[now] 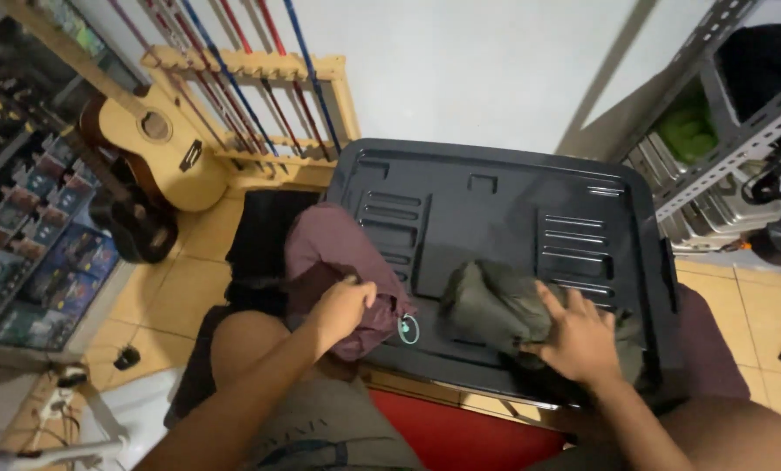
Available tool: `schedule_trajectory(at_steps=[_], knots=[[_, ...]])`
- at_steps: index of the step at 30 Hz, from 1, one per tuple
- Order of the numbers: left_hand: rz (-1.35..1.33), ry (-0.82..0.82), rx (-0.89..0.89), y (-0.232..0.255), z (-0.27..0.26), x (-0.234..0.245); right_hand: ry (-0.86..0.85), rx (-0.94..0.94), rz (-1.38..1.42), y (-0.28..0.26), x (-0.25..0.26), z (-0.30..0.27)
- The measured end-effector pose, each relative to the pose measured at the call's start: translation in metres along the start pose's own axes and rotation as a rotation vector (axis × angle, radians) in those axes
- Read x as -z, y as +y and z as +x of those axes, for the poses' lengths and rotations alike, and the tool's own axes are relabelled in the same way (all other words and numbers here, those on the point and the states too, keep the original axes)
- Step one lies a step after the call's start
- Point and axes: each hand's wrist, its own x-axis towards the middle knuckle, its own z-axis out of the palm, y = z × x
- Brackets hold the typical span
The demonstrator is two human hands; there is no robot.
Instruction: The person rolls a large green fabric item and carefully stuffs it into a purple drawstring bag while using a plastic bin lid as a work surface on the floor.
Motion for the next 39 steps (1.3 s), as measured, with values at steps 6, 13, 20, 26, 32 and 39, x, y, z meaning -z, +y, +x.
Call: schedule_trajectory(at_steps=[6,13,20,26,32,39], knots=[[0.202,-0.227,-0.059,0.02,0.039,0.0,0.219,-0.068,0.046,0.037,-0.033,-0.005],[-0.134,0.081,-0.189,0.031,0.042,0.013,0.133,0.113,0.04,-0.024,-0.004,-0.037],[-0.202,-0.016,-0.087,0.034,-0.001,0.07,0.146,0.36,-0.091,-0.119,0.002,-0.006],[-0.338,-0.09,-0.048,0.029,-0.024,0.086,0.194,0.236,-0.189,-0.165,0.003,0.021],[-0.384,0.054,-0.135,0.046,-0.013,0.075,0.176,0.358,-0.323,-0.186,0.005,0.018],[-0.238,0.121,-0.528,0.095,-0.034,0.047,0.162,0.243,0.018,-0.151,-0.008,0.048]])
